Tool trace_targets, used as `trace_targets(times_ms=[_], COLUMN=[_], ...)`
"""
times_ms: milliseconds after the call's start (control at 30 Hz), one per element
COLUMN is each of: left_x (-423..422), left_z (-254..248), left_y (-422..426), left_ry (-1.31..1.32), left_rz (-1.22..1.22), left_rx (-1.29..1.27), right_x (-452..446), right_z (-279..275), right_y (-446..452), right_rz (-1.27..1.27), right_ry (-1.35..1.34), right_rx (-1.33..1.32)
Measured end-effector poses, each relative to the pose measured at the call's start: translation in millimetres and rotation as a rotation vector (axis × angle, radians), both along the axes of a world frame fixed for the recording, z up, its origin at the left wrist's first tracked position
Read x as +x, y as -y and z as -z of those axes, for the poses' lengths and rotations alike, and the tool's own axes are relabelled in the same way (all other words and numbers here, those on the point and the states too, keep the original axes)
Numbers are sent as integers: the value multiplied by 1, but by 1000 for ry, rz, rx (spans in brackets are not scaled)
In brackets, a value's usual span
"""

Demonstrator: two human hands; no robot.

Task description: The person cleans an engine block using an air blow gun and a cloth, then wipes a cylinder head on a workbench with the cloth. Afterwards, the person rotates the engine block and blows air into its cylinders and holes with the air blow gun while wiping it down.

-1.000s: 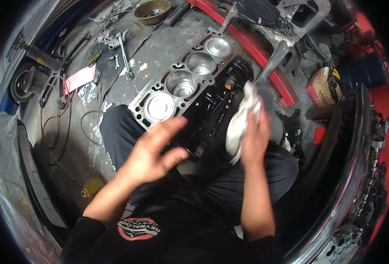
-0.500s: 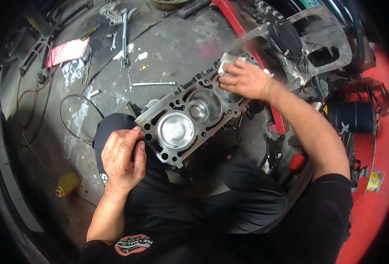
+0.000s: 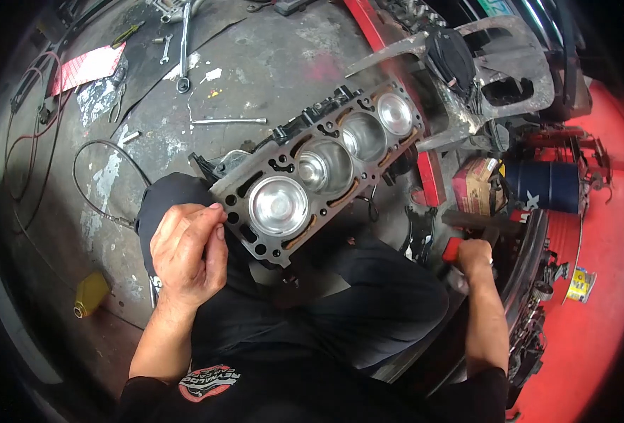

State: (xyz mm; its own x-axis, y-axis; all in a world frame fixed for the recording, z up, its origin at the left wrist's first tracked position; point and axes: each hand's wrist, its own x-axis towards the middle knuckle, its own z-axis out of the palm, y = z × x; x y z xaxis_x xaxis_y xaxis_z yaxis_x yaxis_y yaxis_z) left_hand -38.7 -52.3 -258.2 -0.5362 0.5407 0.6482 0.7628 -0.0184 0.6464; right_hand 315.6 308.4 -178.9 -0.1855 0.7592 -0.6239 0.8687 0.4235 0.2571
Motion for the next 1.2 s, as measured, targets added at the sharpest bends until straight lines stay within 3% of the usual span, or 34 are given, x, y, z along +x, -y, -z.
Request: trace_targets(times_ms=[33, 67, 133, 200, 267, 333, 400, 467, 533, 600, 633, 667, 733, 767, 867, 1000, 1067, 1100, 1133, 1167, 1200], left_x=[0, 0, 1, 4, 8, 6, 8, 7, 7, 6, 7, 8, 5, 3, 0, -6, -7, -6, -7, -5, -2], left_z=[-3, -4, -1, -4, -8, -10, -8, -6, -5, -10, -7, -7, -7, -6, -6, -2, 0, 0, -2, -4, -6], left_y=[-1, -3, -4, -8, -6, -4, 4, 7, 4, 0, -2, -1, 0, 0, 0, -1, -1, 1, 2, 4, 5], left_ry=[-13, -29, -43, -41, -44, -55, -50, -15, 4, 14, 18, 25, 30, 34, 44, 27, 22, 28, 22, 37, 59], left_rz=[25, 15, 5, -16, -18, -31, -27, -16, -5, 11, 5, 13, 23, 17, 21, 13, 24, 21, 7, 9, 18], left_rx=[-14, -27, -15, -51, -75, -100, -76, -42, -16, -39, -30, -18, -39, -32, -32, -23, 31, 25, 25, 33, 41], right_x=[9, 49, -24, -107, -155, -207, -249, -279, -280, -291, -287, -282, -281, -276, -289, -289, -295, -295, -283, -276, -252], right_z=[-5, 17, 0, -2, 38, 69, 73, 69, 89, 96, 108, 119, 139, 155, 111, 101, 75, 67, 47, 0, -43], right_y=[15, -2, 28, 52, 45, 48, 66, 74, 56, 32, 12, 1, -18, -22, 16, 13, 22, 8, 1, 7, 7], right_rz=[-217, -229, -90, 305, 25, -151, -232, -75, -107, 782, 902, 902, 1011, 973, 942, 813, 505, 186, -62, 54, 42], right_ry=[290, -232, -675, -910, -1083, -1044, -684, -585, -564, -1074, -1121, -1122, -978, -1012, -880, -731, -501, -213, -407, -511, -711], right_rx=[186, 319, 438, 435, 581, 700, 679, 498, 439, -172, -329, -311, -557, -685, -862, -951, -766, -492, -515, -777, -804])
